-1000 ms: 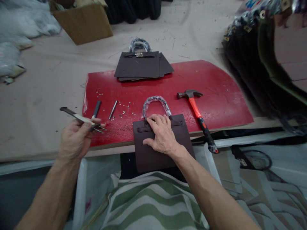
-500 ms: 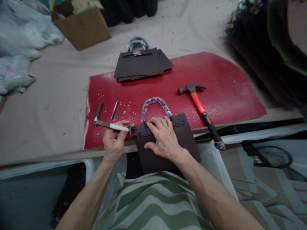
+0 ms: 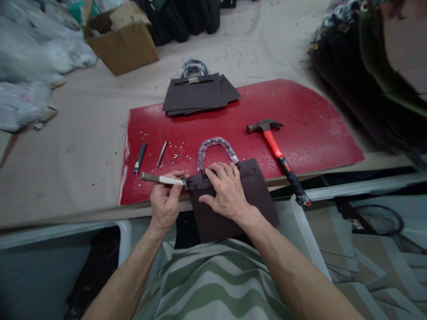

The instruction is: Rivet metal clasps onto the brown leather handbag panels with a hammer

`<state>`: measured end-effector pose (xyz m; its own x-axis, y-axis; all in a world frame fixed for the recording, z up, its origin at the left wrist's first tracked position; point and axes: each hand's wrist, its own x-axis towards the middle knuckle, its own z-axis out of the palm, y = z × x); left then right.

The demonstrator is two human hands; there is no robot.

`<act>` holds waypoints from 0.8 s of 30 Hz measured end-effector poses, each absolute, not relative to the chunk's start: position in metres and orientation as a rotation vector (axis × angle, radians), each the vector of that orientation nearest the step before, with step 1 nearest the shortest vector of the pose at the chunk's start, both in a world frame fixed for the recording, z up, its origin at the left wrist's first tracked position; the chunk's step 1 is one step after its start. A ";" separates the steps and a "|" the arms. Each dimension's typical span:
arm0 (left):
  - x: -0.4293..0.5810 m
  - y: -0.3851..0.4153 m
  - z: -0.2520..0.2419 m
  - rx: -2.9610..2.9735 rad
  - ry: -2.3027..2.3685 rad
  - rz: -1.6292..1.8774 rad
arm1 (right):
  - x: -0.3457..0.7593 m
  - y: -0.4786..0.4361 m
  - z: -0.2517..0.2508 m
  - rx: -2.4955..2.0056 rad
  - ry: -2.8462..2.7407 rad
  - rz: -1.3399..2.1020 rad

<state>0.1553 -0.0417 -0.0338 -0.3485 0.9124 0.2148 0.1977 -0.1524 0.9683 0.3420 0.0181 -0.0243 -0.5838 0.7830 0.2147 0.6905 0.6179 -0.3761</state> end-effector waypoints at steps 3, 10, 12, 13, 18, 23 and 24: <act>0.161 -0.036 -0.031 1.269 1.549 1.545 | 0.341 0.018 -0.024 -1.195 -2.437 0.355; 0.162 -0.025 -0.035 1.224 1.581 1.554 | 0.340 0.023 -0.022 -1.181 -2.433 0.386; 0.161 -0.027 -0.038 1.270 1.589 1.545 | 0.343 0.024 -0.023 -1.172 -2.440 0.409; 0.160 -0.028 -0.039 1.303 1.594 1.538 | 0.345 0.025 -0.023 -1.154 -2.439 0.424; 0.156 -0.031 -0.044 1.399 1.538 1.518 | 0.355 0.026 -0.025 -1.005 -2.488 0.505; 0.156 -0.031 -0.041 1.318 1.500 1.549 | 0.351 0.023 -0.025 -1.101 -2.502 0.458; 0.156 -0.031 -0.040 1.305 1.498 1.555 | 0.349 0.022 -0.025 -1.120 -2.500 0.440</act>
